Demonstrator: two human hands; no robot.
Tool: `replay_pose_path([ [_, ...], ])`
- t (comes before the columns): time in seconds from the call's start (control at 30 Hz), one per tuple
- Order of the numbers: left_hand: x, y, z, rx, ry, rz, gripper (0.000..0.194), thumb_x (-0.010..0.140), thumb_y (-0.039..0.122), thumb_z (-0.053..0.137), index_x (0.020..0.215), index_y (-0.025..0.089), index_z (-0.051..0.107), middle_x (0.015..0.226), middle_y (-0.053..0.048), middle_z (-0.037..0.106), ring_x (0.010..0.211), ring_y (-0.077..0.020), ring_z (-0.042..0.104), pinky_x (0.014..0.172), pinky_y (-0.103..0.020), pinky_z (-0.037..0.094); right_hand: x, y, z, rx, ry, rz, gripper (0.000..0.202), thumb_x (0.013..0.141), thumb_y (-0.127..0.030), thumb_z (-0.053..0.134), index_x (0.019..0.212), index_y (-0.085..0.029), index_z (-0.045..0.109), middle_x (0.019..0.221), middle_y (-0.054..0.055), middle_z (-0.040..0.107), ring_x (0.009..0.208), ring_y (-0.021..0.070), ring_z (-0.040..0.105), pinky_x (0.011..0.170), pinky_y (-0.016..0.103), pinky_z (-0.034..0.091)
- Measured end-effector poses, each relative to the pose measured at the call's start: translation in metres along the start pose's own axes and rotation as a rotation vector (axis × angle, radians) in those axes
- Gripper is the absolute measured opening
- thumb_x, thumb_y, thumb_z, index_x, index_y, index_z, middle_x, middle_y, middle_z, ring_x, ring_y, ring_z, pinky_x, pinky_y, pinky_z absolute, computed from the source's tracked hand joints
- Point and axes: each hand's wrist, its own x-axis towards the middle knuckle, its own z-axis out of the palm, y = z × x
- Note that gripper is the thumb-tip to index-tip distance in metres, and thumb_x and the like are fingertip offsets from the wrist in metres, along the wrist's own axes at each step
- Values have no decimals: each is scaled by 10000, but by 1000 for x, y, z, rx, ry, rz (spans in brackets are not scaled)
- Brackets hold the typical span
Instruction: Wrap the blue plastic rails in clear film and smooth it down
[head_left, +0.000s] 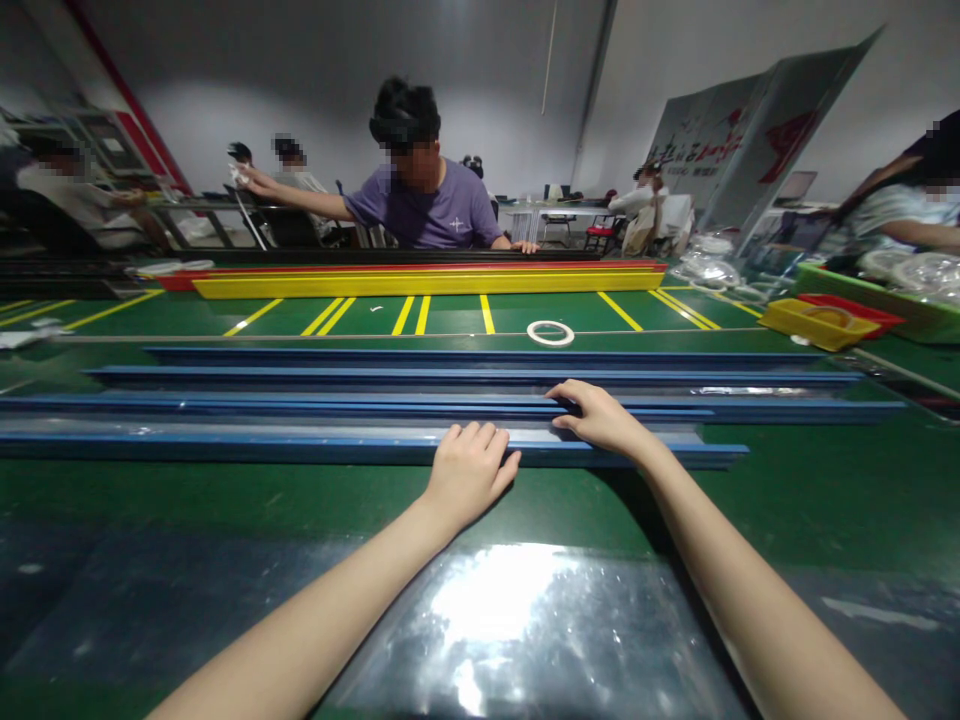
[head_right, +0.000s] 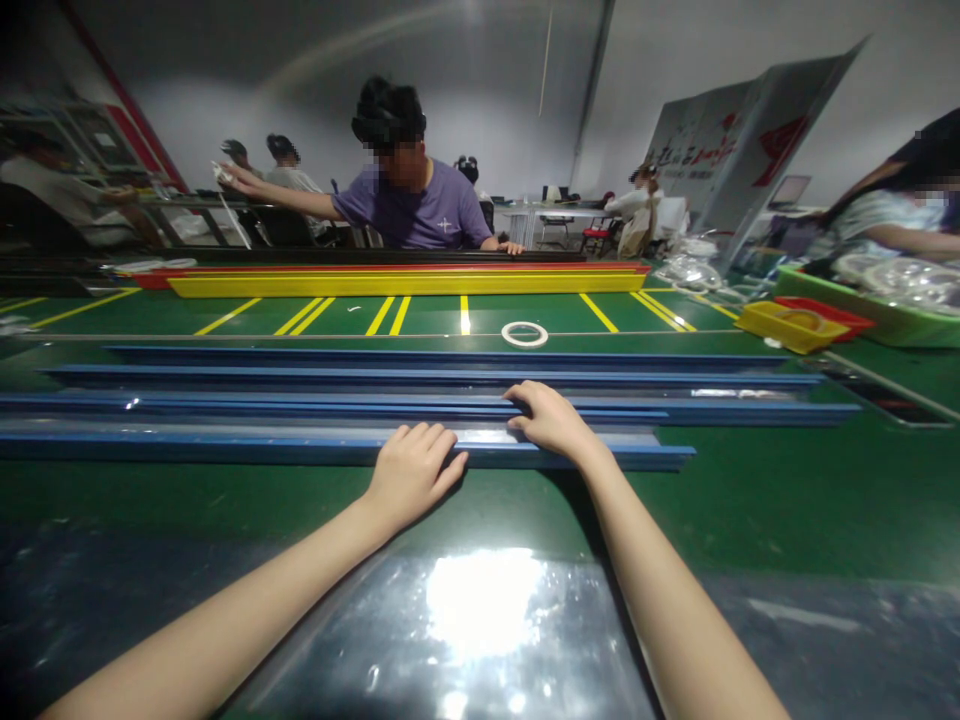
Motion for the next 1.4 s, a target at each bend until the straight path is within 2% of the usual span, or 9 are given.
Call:
replay_pose_path([
  [1.0, 0, 0, 0, -7, 2, -2, 237, 844, 333, 395, 748, 172, 540, 704, -36, 581, 692, -176, 497, 609, -315, 284, -2, -3, -4, 0, 31, -21, 268, 659, -202, 586, 926, -188, 585, 895, 45, 587, 838, 166, 535, 773, 281, 409],
  [1.3, 0, 1, 1, -20, 20, -7, 223, 840, 326, 401, 749, 175, 537, 707, -31, 579, 698, -177, 501, 618, -319, 290, -1, -3, -2, -42, 30, -46, 285, 682, -338, 603, 914, -175, 574, 889, 54, 582, 851, 176, 514, 771, 291, 401],
  [1.4, 0, 1, 2, -24, 22, -10, 224, 839, 326, 401, 743, 175, 536, 705, -27, 578, 696, -175, 501, 618, -320, 289, -2, -7, -4, -136, 40, -24, 276, 691, -347, 595, 911, -182, 574, 909, 61, 578, 873, 191, 506, 765, 305, 391],
])
